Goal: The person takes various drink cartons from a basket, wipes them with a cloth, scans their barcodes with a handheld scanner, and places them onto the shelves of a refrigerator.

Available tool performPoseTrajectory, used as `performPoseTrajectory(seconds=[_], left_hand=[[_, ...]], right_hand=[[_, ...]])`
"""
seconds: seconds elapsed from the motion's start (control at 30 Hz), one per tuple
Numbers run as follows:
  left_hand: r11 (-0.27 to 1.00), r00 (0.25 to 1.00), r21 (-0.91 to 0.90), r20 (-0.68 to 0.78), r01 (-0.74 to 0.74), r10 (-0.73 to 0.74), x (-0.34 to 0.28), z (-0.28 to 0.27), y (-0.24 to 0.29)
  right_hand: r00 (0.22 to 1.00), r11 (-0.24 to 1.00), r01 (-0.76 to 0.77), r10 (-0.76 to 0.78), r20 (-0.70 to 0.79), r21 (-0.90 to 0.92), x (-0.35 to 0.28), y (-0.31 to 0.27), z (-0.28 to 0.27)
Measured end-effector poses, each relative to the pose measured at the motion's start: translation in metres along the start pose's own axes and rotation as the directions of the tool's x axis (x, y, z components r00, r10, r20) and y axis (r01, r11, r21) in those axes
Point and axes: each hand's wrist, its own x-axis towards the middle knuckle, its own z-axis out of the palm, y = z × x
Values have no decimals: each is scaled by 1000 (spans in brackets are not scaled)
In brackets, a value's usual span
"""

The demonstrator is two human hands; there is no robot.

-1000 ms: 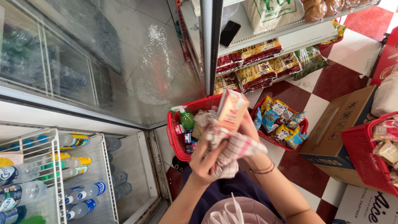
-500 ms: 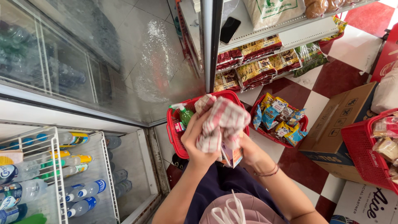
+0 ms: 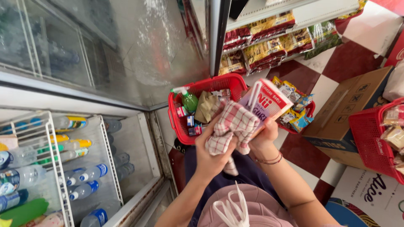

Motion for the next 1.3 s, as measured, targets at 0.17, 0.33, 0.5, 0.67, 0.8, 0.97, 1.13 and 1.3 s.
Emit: performPoseTrajectory(seconds=[0.17, 0.33, 0.5, 0.67, 0.8, 0.97, 1.13, 1.3], left_hand=[[981, 1000, -194, -20, 15, -19, -7, 15, -11], [907, 935, -325, -143, 266, -326, -15, 18, -52], [841, 856, -397, -210, 367, -473, -20, 9, -113], [718, 718, -541, -270, 438, -641, -6, -26, -223], [835, 704, -203, -459, 511, -542, 8, -53, -337], [905, 860, 143, -398, 401, -318, 20, -38, -439], [681, 909, 603, -248, 416, -336, 24, -15, -491], [395, 911, 875, -112, 280, -397, 25, -29, -502]], right_hand=[[970, 987, 39, -1, 245, -154, -8, -13, 15], [951, 751, 275, -121, 285, -600, 4, -3, -8], [971, 733, 233, -209, 114, -639, 24, 27, -54], [930, 865, -133, -60, -362, -483, 45, 45, -108], [915, 875, -157, -45, -400, -458, 47, 54, -144], [892, 877, -148, -80, -444, -457, 53, 63, -171], [867, 890, -178, -59, -494, -419, 59, 73, -182], [852, 883, -224, -29, -524, -413, 58, 84, -195]])
